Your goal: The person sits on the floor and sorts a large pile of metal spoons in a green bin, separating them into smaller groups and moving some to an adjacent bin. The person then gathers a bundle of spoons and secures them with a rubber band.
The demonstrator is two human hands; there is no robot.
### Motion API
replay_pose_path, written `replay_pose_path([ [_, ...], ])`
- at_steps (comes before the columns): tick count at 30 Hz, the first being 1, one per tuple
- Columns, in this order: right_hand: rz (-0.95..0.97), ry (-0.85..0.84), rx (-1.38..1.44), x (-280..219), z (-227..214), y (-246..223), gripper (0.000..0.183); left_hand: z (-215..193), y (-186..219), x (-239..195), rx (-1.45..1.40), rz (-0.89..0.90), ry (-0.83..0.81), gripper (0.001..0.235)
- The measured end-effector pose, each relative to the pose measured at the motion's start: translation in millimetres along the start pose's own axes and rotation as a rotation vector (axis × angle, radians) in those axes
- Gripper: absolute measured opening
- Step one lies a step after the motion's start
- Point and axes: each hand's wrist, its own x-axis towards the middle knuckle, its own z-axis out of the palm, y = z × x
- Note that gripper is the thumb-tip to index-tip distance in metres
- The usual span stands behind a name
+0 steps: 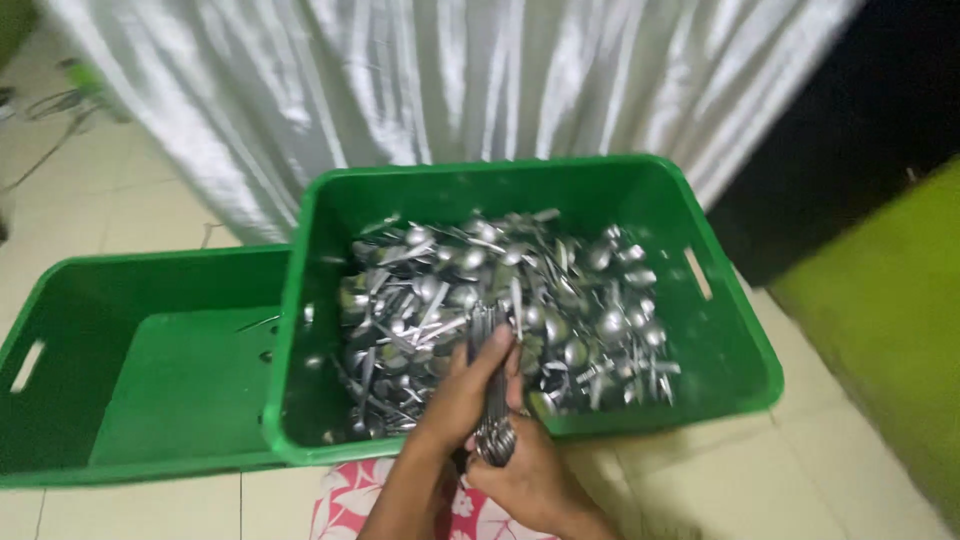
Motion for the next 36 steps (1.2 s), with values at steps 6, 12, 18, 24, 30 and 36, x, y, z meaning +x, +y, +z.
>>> replay_pose_path([
  [6,-0.006,0.062,-0.255,-19.5,7.3,-25.3,0.089,-8.1,-4.1,-23.1,0.512,-0.193,0.005,0.055],
  [12,-0.186,-0.433,0.807,-47.5,-13.4,-17.8,0.101,-26.0,-11.7,-28.7,0.239,-0.113,0.052,0.044],
  [18,0.04,-0.299,0.857,-93.5,-67.0,46.5,0.067,-22.7,-6.1,-30.2,0.205,0.04,-0.059,0.039],
  [24,0.861,0.514,-0.247,-141.4,-142.3,211.7,0.028,-21.5,-7.4,-29.6,0.076,-0.043,0.001,0.037],
  [30,0.733,0.589,-0.532,-170.1,-111.5,323.5,0.027,-21.3,-8.9,-27.2,0.054,-0.058,0.048,0.034],
  [36,0.834,0.442,-0.806,-173.6,-115.2,334.9,0.03,-20.4,-8.2,-28.4,0.123,-0.03,0.044,0.029],
])
